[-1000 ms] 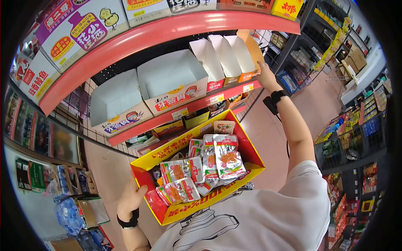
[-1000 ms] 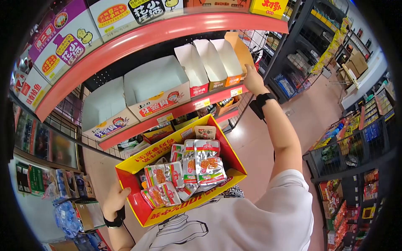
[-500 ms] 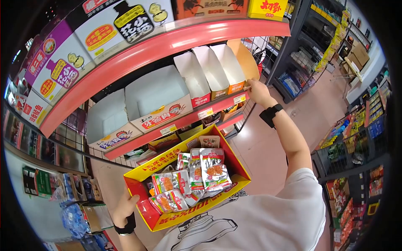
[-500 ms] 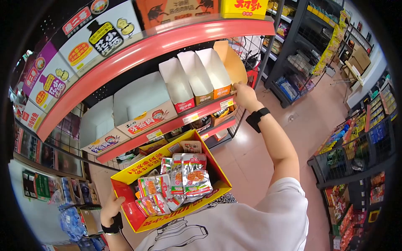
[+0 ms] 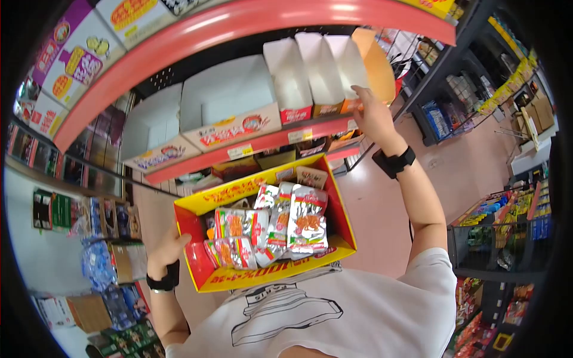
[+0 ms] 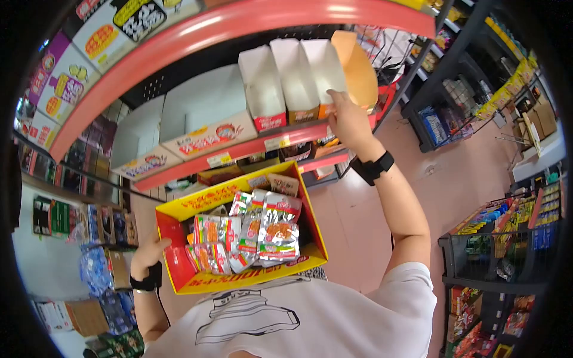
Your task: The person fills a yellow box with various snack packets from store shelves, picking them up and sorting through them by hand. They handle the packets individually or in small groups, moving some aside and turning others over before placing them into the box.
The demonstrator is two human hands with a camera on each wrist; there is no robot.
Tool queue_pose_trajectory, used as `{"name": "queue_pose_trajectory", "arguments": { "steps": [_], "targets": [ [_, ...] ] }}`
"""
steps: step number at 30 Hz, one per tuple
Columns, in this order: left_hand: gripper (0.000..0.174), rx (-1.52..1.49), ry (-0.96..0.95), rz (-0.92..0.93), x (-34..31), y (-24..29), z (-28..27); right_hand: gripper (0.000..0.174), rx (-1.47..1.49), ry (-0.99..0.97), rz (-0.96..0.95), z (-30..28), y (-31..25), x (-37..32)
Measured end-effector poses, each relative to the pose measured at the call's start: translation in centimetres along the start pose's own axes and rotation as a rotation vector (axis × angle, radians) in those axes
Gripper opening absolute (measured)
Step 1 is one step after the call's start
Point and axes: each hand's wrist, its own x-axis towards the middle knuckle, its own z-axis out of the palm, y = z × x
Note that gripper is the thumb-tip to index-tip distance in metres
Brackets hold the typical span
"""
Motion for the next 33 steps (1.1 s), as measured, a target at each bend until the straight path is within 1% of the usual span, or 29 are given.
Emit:
{"name": "queue_pose_trajectory", "arguments": {
  "steps": [1,2,3,4,5,9,11,12,13,14,15,16,17,19,20,21,22,23,24,25,26,27,28,29,31,32,33],
  "targets": [
    [0.045,0.037,0.05,0.046,-0.2,0.1,0.4,0.04,0.018,-0.024,0.0,0.4,0.2,-0.3],
    [0.035,0.078,0.101,0.096,-0.4,0.2,0.6,0.035,-0.014,-0.07,0.049,0.5,0.1,-0.4],
    [0.035,0.072,0.108,0.077,-0.4,0.3,0.6,0.03,-0.05,-0.111,0.094,0.5,0.1,-0.3],
    [0.044,0.082,0.09,0.077,-0.5,0.4,0.5,0.023,-0.033,-0.104,0.086,0.6,0.2,-0.4],
    [0.053,0.092,0.07,0.078,-0.6,0.4,0.4,0.023,-0.02,-0.115,0.082,0.6,0.3,-0.4],
    [0.048,0.122,0.079,0.068,-0.5,0.9,0.3,0.025,0.01,-0.177,0.111,-0.1,0.0,-0.2],
    [0.049,0.173,0.049,0.045,-0.4,1.1,-0.2,0.027,0.013,-0.022,0.054,-0.4,-0.5,0.0],
    [0.049,0.233,0.004,0.036,-0.6,1.9,-0.5,0.027,0.012,-0.027,0.058,-1.1,-1.3,0.2],
    [0.05,0.292,-0.039,0.028,-0.9,2.8,-0.8,0.026,0.079,-0.032,0.101,-2.0,-2.5,0.4],
    [0.05,0.292,-0.043,0.024,-1.3,4.1,-0.9,0.025,0.147,-0.036,0.143,-2.8,-3.8,0.6],
    [0.048,0.404,0.058,-0.01,-1.8,5.6,-1.0,0.025,0.149,-0.04,0.147,-3.4,-4.8,0.6],
    [0.047,0.518,0.16,-0.042,-2.1,6.8,-1.1,0.024,0.253,-0.134,0.102,-4.0,-5.9,0.5],
    [0.047,0.522,0.158,-0.045,-2.1,7.6,-1.3,0.023,0.358,-0.226,0.057,-4.6,-7.1,0.3],
    [0.041,0.549,0.414,0.287,-2.0,9.1,-1.8,0.02,0.495,-0.37,0.018,-5.5,-10.3,-0.2],
    [0.035,0.461,0.389,0.317,-1.8,10.3,-1.5,0.024,0.477,-0.525,-0.06,-5.9,-11.7,-0.1],
    [0.035,0.467,0.386,0.318,-1.6,11.3,-0.9,0.029,0.457,-0.679,-0.14,-6.0,-12.7,0.0],
    [0.033,0.427,0.229,0.363,-1.4,12.2,-0.1,0.029,0.46,-0.676,-0.135,-5.0,-13.0,-0.4],
    [0.031,0.383,0.07,0.404,-1.1,13.1,1.0,0.036,0.506,-0.675,-0.388,-3.6,-13.0,-1.2],
    [0.03,0.437,-0.069,0.377,-0.6,14.2,2.2,0.043,0.545,-0.665,-0.644,-2.7,-13.3,-1.6],
    [0.03,0.49,-0.207,0.35,-0.2,15.1,3.6,0.043,0.544,-0.663,-0.64,-2.5,-14.1,-1.5],
    [0.036,0.596,-0.245,0.438,0.5,15.0,4.9,0.055,0.375,-0.923,-0.644,-2.4,-15.1,-1.2],
    [0.036,0.6,-0.248,0.441,1.1,15.2,6.0,0.067,0.198,-1.178,-0.637,-2.3,-15.8,-1.1],
    [0.039,0.752,-0.327,0.441,1.8,15.6,7.0,0.069,0.122,-1.171,-0.698,-1.4,-15.9,-1.6],
    [0.043,0.903,-0.405,0.44,2.4,15.9,7.9,0.069,0.122,-1.169,-0.693,-0.4,-16.0,-2.2],
    [0.043,0.953,-0.42,0.42,3.3,16.4,9.3,0.07,0.01,-1.152,-0.693,0.8,-16.6,-2.7],
    [0.044,1.0,-0.433,0.397,3.6,16.6,9.9,0.075,-0.004,-1.163,-0.678,0.8,-16.6,-2.8],
    [0.044,1.001,-0.436,0.398,4.0,16.7,10.4,0.075,-0.003,-1.163,-0.675,0.8,-16.6,-2.8]
  ]
}}
